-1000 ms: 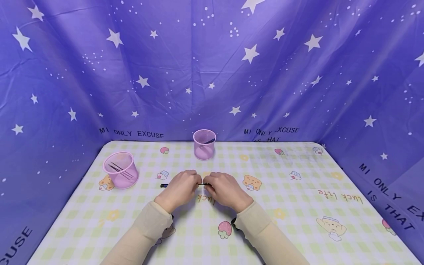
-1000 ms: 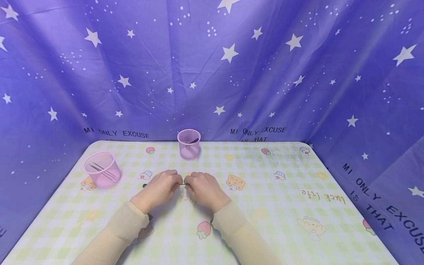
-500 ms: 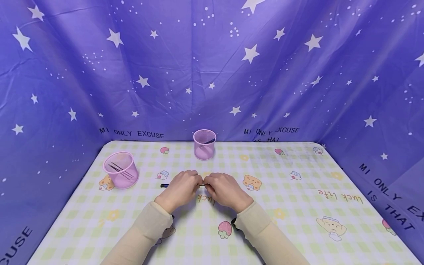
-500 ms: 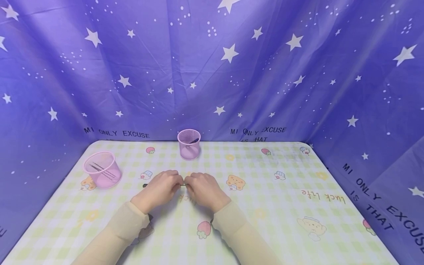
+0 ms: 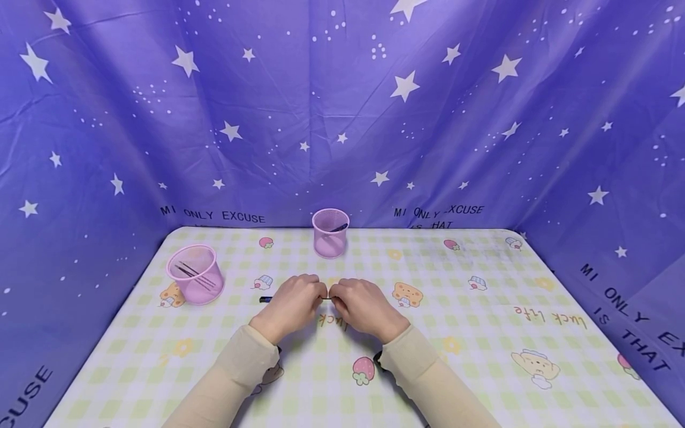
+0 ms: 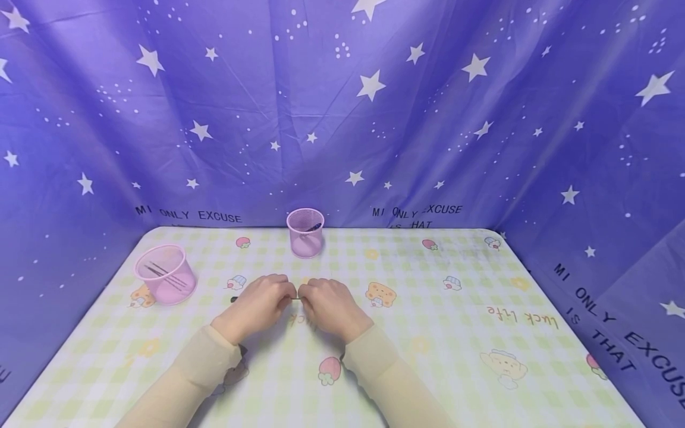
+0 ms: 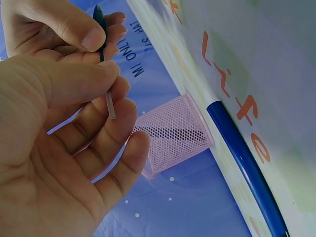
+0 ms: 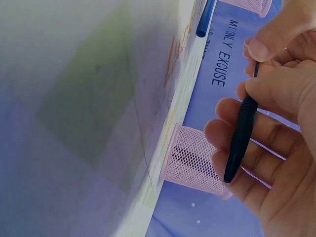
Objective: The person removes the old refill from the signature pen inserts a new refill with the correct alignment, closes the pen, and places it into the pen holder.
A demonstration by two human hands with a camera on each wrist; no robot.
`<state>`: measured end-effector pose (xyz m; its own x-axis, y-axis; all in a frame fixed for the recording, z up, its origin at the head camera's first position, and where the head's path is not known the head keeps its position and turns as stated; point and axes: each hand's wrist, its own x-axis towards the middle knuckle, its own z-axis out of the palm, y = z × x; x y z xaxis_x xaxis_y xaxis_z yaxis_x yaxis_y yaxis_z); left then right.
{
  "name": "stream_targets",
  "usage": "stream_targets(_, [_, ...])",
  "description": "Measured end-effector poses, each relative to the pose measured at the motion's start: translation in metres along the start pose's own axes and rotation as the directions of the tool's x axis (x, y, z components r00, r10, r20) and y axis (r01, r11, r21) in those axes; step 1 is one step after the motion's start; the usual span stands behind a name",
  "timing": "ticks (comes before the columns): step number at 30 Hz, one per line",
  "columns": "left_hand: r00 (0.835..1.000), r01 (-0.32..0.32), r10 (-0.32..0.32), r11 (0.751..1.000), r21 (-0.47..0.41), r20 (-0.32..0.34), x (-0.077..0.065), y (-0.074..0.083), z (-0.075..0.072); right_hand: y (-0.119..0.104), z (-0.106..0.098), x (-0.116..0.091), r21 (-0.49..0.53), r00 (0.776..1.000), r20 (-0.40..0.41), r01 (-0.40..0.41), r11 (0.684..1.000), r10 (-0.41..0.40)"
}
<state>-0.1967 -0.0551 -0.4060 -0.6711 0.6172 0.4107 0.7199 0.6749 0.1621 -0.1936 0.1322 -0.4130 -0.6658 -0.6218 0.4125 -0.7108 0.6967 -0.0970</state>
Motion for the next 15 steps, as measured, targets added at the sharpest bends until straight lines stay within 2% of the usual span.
stream_targets(15, [1.0, 0.019, -0.018, 0.999, -0.031, 0.021, 0.0001, -0.0006, -0.0021, 0.0007, -0.0013, -0.0002, -0.003, 1.0, 0.017, -0.01, 1.0, 0.01])
